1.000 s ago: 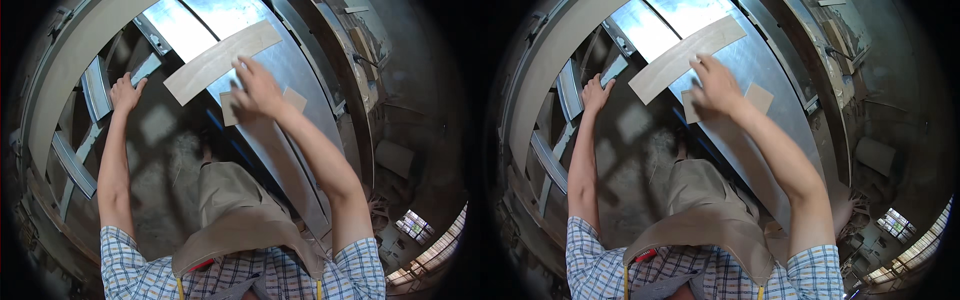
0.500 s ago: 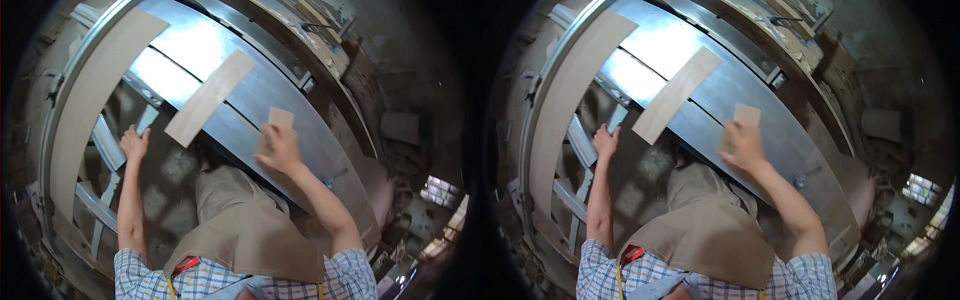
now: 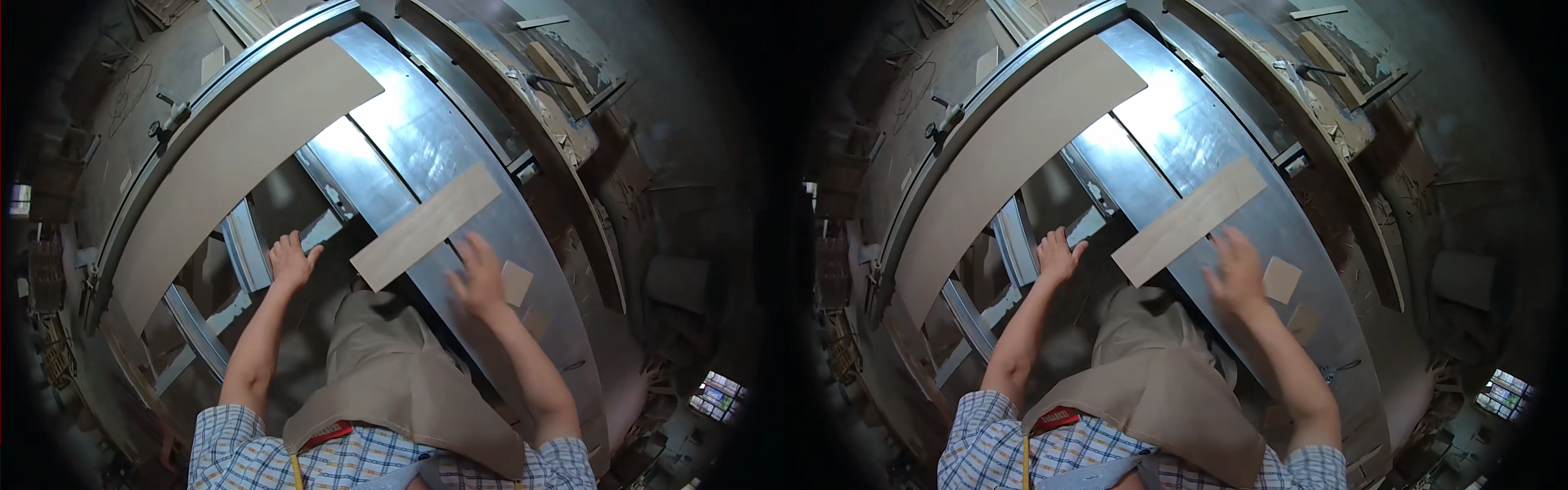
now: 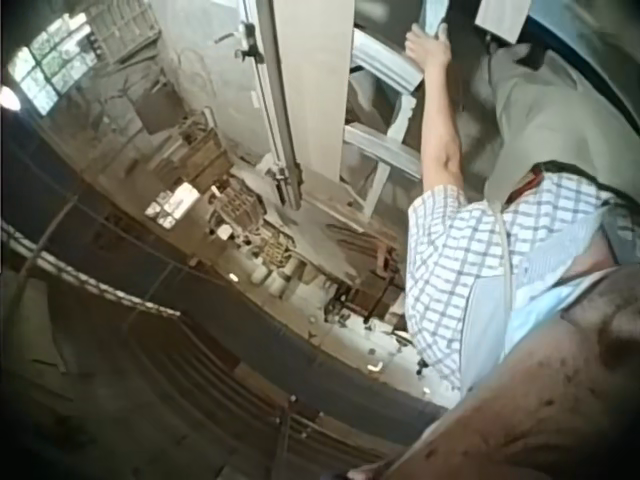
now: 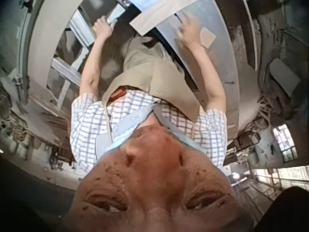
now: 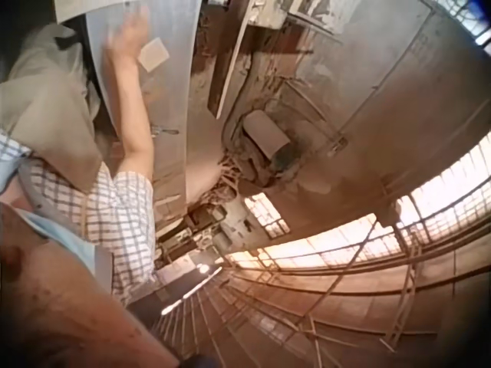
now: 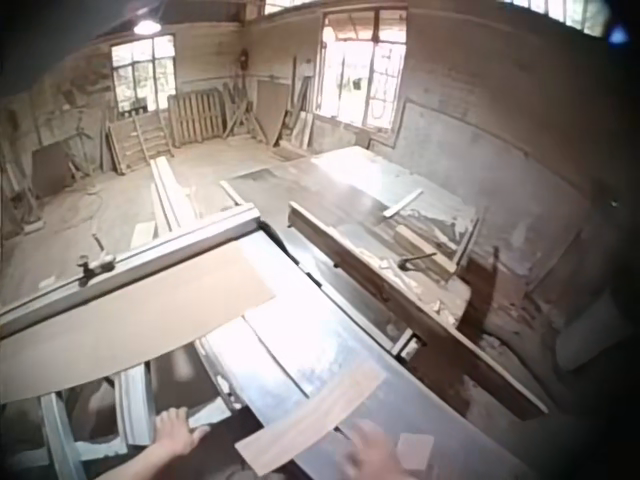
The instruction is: The person measures and cuts wooden boards using a table saw and a tape measure. The person then planes the edges of small wooden pieces against a jointer machine and fits the pieces together by hand.
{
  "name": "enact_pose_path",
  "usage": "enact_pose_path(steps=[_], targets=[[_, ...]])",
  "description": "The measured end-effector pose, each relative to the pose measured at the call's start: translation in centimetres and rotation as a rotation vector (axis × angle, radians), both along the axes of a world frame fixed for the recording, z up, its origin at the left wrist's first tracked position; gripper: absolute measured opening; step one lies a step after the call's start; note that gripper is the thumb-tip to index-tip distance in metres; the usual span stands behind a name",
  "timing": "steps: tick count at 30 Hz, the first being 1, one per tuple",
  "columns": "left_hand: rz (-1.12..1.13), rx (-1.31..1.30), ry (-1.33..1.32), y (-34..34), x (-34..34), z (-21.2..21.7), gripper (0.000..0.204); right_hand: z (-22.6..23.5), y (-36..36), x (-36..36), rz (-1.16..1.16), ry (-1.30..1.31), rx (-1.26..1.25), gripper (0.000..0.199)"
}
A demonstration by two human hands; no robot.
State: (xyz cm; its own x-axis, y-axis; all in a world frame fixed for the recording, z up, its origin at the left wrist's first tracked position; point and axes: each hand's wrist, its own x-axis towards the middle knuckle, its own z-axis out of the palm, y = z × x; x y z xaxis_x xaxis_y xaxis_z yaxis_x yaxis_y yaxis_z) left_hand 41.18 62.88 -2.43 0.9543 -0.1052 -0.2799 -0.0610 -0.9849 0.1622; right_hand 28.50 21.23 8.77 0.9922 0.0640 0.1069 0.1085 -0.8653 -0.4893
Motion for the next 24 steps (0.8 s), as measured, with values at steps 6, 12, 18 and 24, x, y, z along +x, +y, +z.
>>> enact_pose_path(steps=[6,12,18,24], targets=[[-0.036,-0.249,0.028,1.3,1.5,0.3,0.078,-4.9,5.5,9.3,0.342,0.155,-0.226,0.078],[-0.309,-0.314,-0.363,2.3,8.7,6.7,0.085,-5.3,6.3,12.3,-0.01,0.079,-0.267,0.077],[-0.274,-0.151,-0.211,5.2,19.5,6.1,0.089,-4.6,4.9,10.8,-0.243,0.137,-0.338,0.075],[-0.299,-0.12,-0.2,5.3,21.2,5.1,0.085,-3.4,4.5,12.1,-0.305,0.191,-0.362,0.07]])
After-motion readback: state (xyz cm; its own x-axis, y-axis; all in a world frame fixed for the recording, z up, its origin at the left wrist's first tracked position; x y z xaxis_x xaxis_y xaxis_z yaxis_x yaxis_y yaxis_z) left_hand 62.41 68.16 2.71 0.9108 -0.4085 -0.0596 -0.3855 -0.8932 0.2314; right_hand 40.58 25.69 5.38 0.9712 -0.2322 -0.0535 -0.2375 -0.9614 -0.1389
